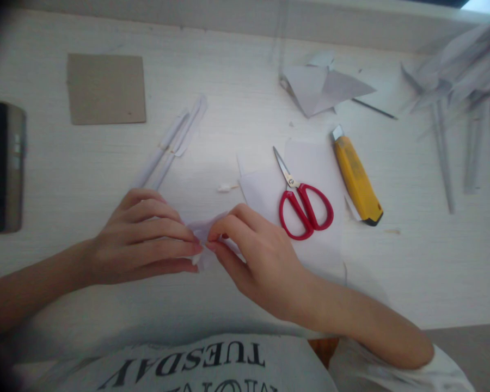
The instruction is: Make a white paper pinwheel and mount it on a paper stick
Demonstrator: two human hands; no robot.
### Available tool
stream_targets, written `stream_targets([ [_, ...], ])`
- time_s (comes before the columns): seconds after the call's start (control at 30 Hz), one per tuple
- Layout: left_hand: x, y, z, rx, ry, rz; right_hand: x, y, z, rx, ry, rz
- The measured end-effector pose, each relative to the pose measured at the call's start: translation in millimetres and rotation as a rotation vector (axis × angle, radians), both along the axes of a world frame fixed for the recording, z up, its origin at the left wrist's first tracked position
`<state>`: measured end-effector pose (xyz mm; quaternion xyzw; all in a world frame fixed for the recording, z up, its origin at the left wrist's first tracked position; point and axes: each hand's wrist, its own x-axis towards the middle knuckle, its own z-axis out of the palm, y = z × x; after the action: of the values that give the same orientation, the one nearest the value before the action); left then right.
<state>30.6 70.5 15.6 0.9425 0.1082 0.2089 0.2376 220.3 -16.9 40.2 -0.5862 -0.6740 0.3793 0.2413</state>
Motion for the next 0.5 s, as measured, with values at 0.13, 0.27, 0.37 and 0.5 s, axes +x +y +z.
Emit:
stream_targets([
  [0.13, -0.4, -0.4, 0.8, 0.004, 0.02, -0.001, -0.5, -0.1, -0.8, -0.002, -0.012, 0.004],
  [0.27, -0.2, -1.9, 2.1, -0.018, 0.045, 0.028, -1.1, -1.5, -2.4, 0.032, -0.069, 0.009],
  [0.37, 0.3, -1.8, 1.7, -0.008, 0.031, 0.029, -1.4, -2.9, -4.2, 0.105, -0.158, 0.025],
  [0.5, 0.8, -0.8, 0.3, 0.002, 0.008, 0.016, -1.2, -2.9, -4.8, 0.127, -0.235, 0.057],
])
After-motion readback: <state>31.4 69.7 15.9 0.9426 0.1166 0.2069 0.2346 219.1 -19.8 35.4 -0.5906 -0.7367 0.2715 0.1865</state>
